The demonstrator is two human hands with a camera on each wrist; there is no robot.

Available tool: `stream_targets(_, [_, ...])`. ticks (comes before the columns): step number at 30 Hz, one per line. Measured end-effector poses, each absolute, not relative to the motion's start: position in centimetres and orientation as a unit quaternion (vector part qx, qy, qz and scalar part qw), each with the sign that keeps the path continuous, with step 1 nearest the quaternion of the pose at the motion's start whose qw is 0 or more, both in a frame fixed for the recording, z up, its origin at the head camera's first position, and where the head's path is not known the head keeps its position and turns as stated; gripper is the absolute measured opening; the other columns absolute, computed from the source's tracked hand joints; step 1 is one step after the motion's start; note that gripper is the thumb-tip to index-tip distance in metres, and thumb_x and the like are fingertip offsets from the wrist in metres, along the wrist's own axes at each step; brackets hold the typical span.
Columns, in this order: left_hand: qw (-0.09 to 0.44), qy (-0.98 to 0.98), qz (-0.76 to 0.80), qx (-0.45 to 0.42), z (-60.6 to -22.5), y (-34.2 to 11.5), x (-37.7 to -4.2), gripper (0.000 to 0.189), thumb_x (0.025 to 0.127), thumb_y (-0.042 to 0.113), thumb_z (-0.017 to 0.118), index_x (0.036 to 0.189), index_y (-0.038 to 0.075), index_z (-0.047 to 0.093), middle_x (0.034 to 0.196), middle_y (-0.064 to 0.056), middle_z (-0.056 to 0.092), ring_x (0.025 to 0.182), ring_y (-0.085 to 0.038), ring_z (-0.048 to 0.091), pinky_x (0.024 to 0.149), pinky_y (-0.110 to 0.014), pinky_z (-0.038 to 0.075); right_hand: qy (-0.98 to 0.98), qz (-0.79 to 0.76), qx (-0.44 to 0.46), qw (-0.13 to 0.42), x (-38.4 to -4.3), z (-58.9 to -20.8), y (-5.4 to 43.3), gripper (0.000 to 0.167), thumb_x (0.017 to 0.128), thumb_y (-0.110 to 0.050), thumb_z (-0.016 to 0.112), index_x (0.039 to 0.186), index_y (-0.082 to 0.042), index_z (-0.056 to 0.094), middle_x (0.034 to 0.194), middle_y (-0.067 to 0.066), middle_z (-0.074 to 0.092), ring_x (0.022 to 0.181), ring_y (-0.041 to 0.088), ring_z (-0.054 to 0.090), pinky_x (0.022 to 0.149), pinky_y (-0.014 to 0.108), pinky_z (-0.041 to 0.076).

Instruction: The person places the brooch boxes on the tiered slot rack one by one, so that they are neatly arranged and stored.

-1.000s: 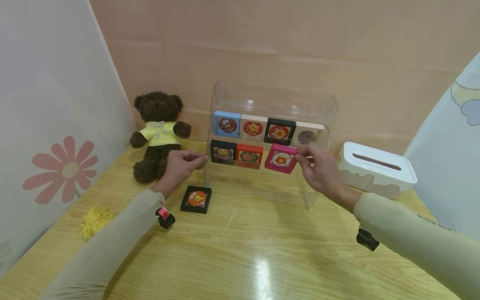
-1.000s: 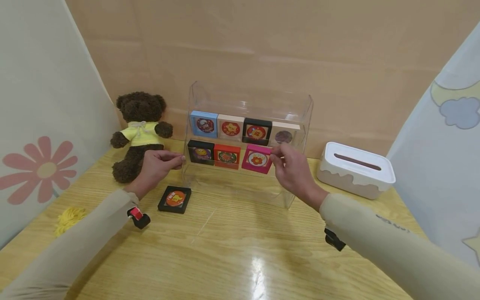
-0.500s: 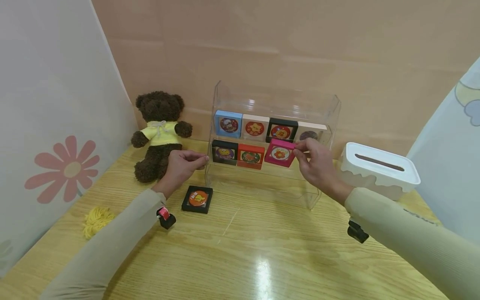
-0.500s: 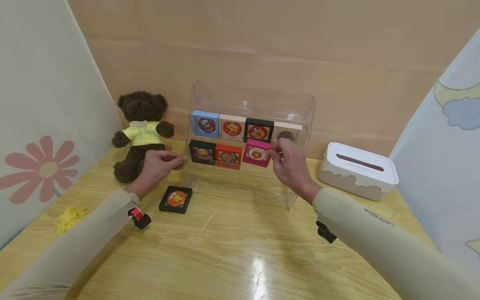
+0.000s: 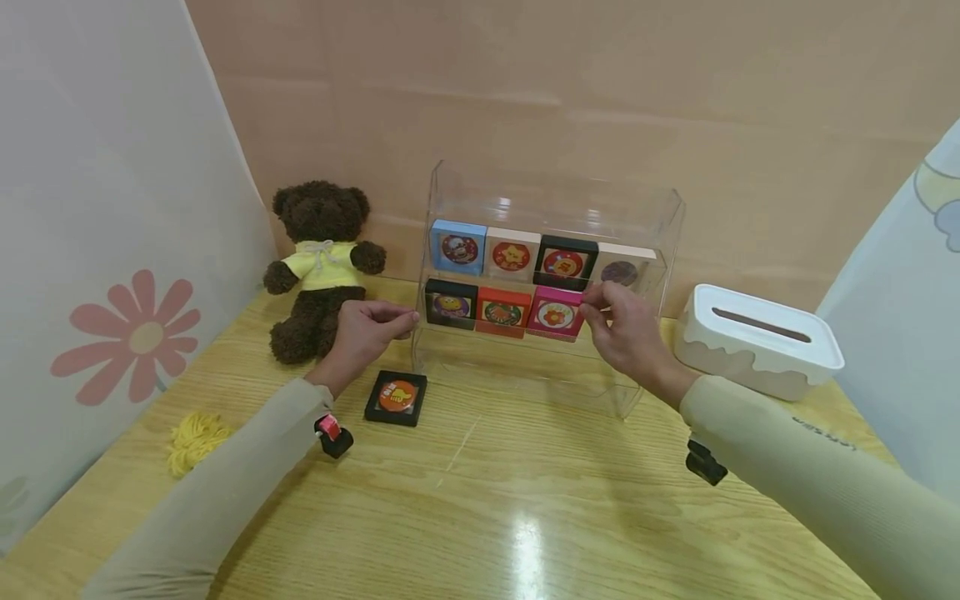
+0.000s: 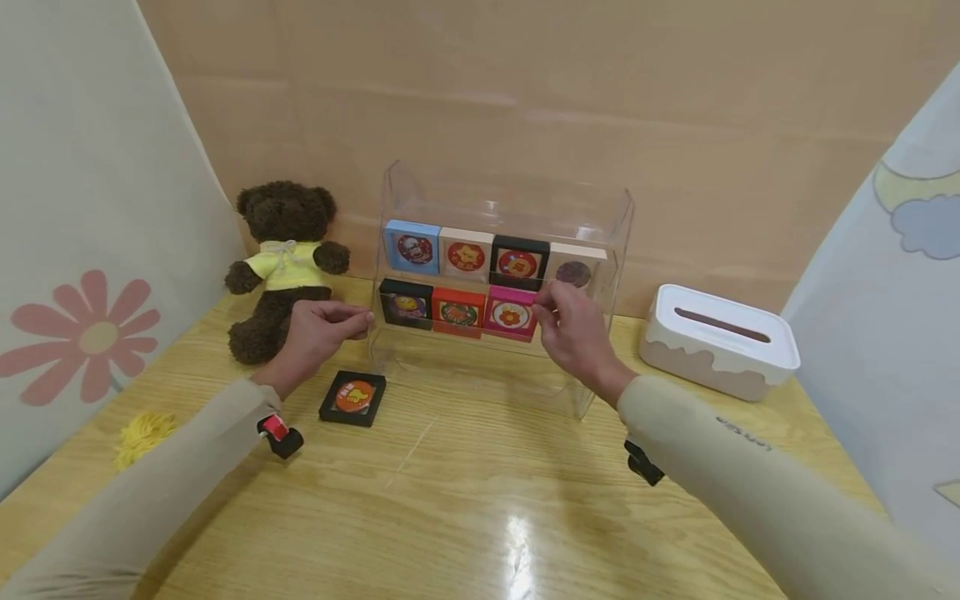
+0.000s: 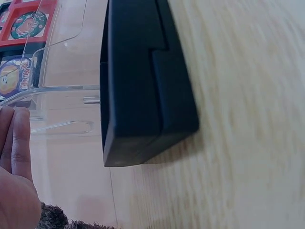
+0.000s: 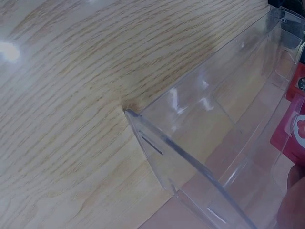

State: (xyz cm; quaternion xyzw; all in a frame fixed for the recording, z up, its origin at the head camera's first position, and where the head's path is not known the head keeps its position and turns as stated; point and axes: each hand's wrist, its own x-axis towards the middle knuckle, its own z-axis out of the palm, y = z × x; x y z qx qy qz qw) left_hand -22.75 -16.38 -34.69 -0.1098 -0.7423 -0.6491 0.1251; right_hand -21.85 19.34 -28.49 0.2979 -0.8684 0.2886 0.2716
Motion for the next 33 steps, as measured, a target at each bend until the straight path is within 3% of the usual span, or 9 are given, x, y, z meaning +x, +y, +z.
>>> stream_targets(33, [0.123, -0.739, -0.65, -0.127, -34.54, -16.43, -22.45, 0.026, 0.084, 0.018, 0.075, 0.094, -0.006, 0.073, 0.08, -0.012, 0.071, 0.07, -0.022, 0.069, 0.068, -0.035, 0.059, -0.876, 0.285, 0.307, 0.24, -21.79, -28.46, 19.52, 0.007, 0.086, 0.008, 0.06, 0.089, 0.001, 0.058, 0.082, 0.01, 0.063, 0.074, 0.025, 0.064, 0.067, 0.042, 0.058])
